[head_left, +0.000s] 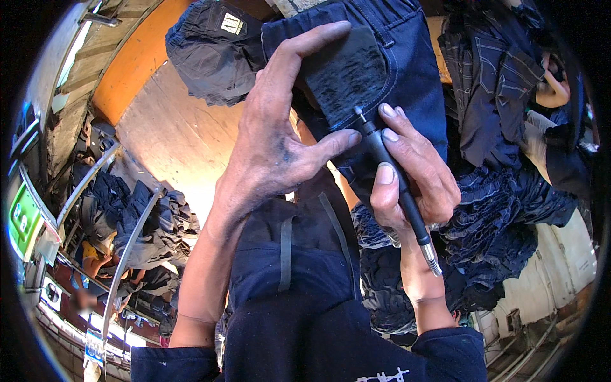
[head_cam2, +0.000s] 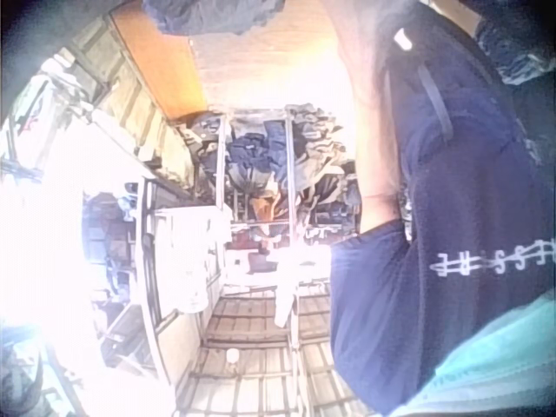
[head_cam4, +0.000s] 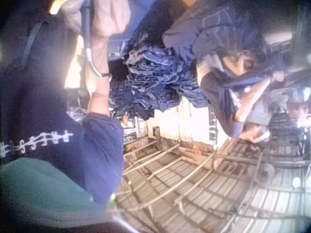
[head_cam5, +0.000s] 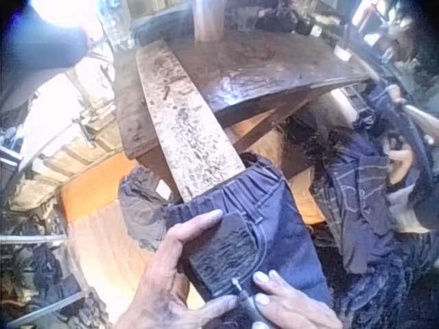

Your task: The person uses a handheld rotary tool to distress the seams and pockets of dark denim jeans. They repeatedly pick up jeans from a pile, apply the tool to specific areas, and place the jeans back down.

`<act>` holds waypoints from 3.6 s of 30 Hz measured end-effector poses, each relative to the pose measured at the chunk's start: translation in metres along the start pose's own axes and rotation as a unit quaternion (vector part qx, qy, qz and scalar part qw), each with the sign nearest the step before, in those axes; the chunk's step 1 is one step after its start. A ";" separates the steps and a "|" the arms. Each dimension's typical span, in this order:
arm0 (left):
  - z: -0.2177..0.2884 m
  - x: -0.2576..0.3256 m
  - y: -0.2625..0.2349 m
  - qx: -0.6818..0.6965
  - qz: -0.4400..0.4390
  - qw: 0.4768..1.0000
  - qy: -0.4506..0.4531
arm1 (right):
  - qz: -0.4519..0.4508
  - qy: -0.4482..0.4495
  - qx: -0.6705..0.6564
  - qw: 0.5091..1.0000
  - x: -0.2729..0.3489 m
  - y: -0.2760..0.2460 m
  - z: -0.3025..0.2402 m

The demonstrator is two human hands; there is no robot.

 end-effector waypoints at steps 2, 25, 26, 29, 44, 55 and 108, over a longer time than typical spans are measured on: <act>0.000 0.000 0.000 0.004 0.000 1.000 0.004 | -0.006 -0.010 -0.003 1.000 0.000 0.000 0.000; 0.011 -0.005 0.004 0.065 0.024 0.997 -0.037 | 0.027 0.050 -0.042 0.998 -0.011 -0.019 0.015; 0.010 -0.005 0.006 0.099 0.034 0.992 -0.064 | 0.019 0.035 -0.034 0.999 -0.012 -0.018 0.016; 0.010 -0.004 0.009 0.112 0.040 0.991 -0.066 | 0.018 0.018 -0.024 0.999 -0.013 -0.017 0.017; 0.004 -0.005 0.010 0.109 0.031 0.992 -0.058 | -0.009 0.017 0.001 1.000 -0.017 -0.014 0.019; 0.004 -0.004 0.010 0.125 0.042 0.989 -0.066 | -0.006 0.016 0.003 1.000 -0.015 -0.013 0.016; 0.000 -0.004 -0.004 0.102 -0.037 0.994 -0.028 | -0.027 0.020 0.014 0.999 0.000 -0.004 -0.004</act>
Point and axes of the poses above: each hand's wrist, its own x-axis away from the middle knuckle, its own y-axis out of the palm, z = x × y, the point moved 3 cm from there along -x, towards the middle knuckle, and after that the axes turned 1 degree about -y, right-handed, at the moved point
